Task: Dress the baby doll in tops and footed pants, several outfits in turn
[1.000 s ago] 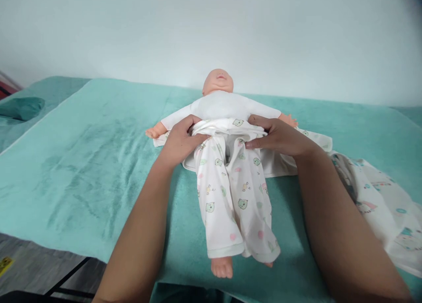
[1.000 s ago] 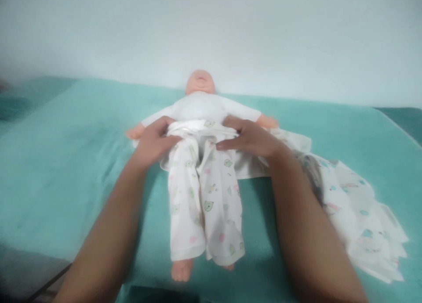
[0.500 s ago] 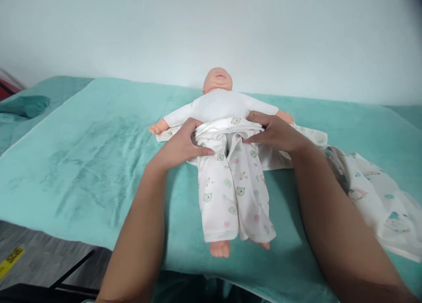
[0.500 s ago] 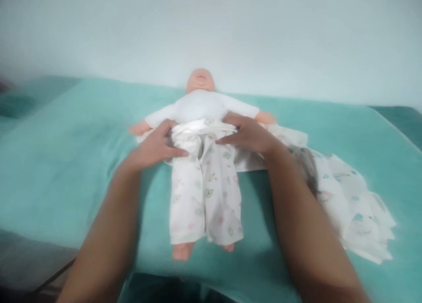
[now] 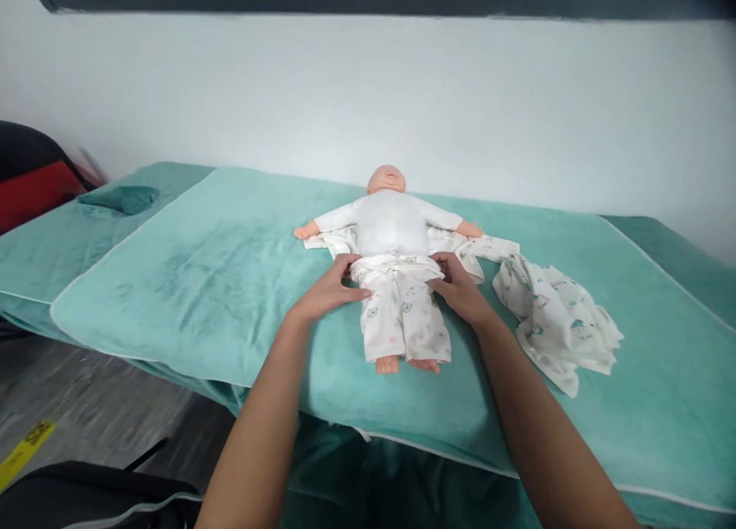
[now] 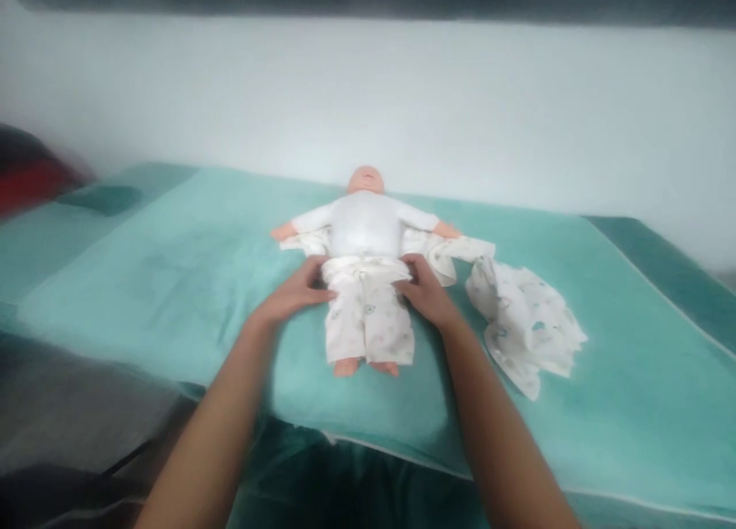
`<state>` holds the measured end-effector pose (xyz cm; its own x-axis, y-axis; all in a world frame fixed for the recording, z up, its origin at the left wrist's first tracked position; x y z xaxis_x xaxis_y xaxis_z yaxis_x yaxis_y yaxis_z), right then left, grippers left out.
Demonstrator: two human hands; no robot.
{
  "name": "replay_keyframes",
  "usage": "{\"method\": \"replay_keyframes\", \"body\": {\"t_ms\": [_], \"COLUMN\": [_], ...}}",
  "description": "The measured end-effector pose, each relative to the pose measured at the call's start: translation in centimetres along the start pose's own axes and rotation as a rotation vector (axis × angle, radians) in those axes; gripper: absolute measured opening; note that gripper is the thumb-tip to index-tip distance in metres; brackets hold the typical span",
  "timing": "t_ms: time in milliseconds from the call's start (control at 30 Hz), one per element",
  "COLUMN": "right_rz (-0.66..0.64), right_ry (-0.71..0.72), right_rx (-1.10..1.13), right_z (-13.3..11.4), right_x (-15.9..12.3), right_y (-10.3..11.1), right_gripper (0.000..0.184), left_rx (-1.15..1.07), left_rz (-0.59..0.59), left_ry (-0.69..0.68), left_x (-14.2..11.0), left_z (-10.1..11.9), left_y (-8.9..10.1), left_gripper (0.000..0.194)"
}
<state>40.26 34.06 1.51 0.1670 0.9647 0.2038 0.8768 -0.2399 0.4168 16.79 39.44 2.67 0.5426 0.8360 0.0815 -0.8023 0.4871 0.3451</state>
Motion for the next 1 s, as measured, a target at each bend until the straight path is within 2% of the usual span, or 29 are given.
{"method": "replay_keyframes", "body": {"t_ms": [33,100,233,300,367,433,533,600,667,733,800,867,933,1000], "right_rz": [-0.057,-0.075,0.132,0.215,0.228,0.146,-0.076,-0.176,-0.167,-0.087,-0.009,0.029,-0.017,-0.167], "right_ry": [-0.010,-0.040,-0.045,-0.048,-0.074,-0.097,-0.116,-0.133,-0.135,-0.111,-0.091,-0.084,-0.079,-0.062], "right_rx": [0.019,-0.049,-0.269,-0.262,-0.200,-0.136,-0.061,-0.088,-0.217,-0.341,-0.364,-0.304,-0.218,-0.127], "right_z": [0.0,0.1,-1.3,-2.1,-2.3,-2.3,-2.4,-2.6,-3.1,-3.9,-4.6,-4.7,-4.5,-4.3], "right_x": [-0.3,-0.8,-2.1,-3.1,-3.9,-4.5,-5.6,-6.3,-6.6,-6.4,-6.3,-6.3,-6.8,-8.1], "right_y": [-0.5,-0.7,0.2,0.4,0.3,-0.2,-1.4,-2.0,-2.0,-1.7,-1.5,-1.2,-1.1,-1.8], "right_gripper": [0.049,0.058,0.032,0.024,0.022,0.024,0.048,0.063,0.057,0.044,0.036,0.032,0.033,0.045], "left_rx": [0.001,0.065,0.253,0.279,0.214,0.106,0.059,0.132,0.224,0.285,0.295,0.272,0.220,0.178], "left_rz": [-0.035,0.010,0.267,0.385,0.446,0.390,0.106,-0.037,-0.056,-0.014,0.020,0.050,0.054,-0.006], "left_ry": [0.004,0.003,-0.011,0.013,0.048,0.059,0.042,0.026,-0.016,-0.086,-0.127,-0.105,-0.064,-0.078], "left_x": [-0.4,-1.0,-2.5,-3.5,-4.5,-5.0,-5.5,-6.1,-6.4,-6.5,-6.7,-7.0,-7.8,-8.9], "left_z": [0.1,0.2,0.8,0.8,0.6,0.5,1.2,2.0,2.8,3.7,4.0,3.5,2.9,3.1], "left_y": [-0.1,0.2,0.2,0.2,0.4,0.2,-1.2,-1.9,-1.9,-1.9,-1.9,-1.6,-1.4,-2.0], "left_gripper": [0.065,0.058,0.024,0.017,0.014,0.023,0.061,0.075,0.069,0.050,0.033,0.026,0.030,0.059]}}
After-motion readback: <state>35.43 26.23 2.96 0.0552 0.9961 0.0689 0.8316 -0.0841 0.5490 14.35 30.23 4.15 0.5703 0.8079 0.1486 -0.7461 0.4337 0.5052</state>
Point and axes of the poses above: each hand's wrist, its own x-axis towards the middle knuckle, its own y-axis out of the back of the hand, z = x × y, the point moved 10 cm from there along x, towards the middle knuckle, and after that the axes turned 2 degrees about z, right-handed, at the moved point
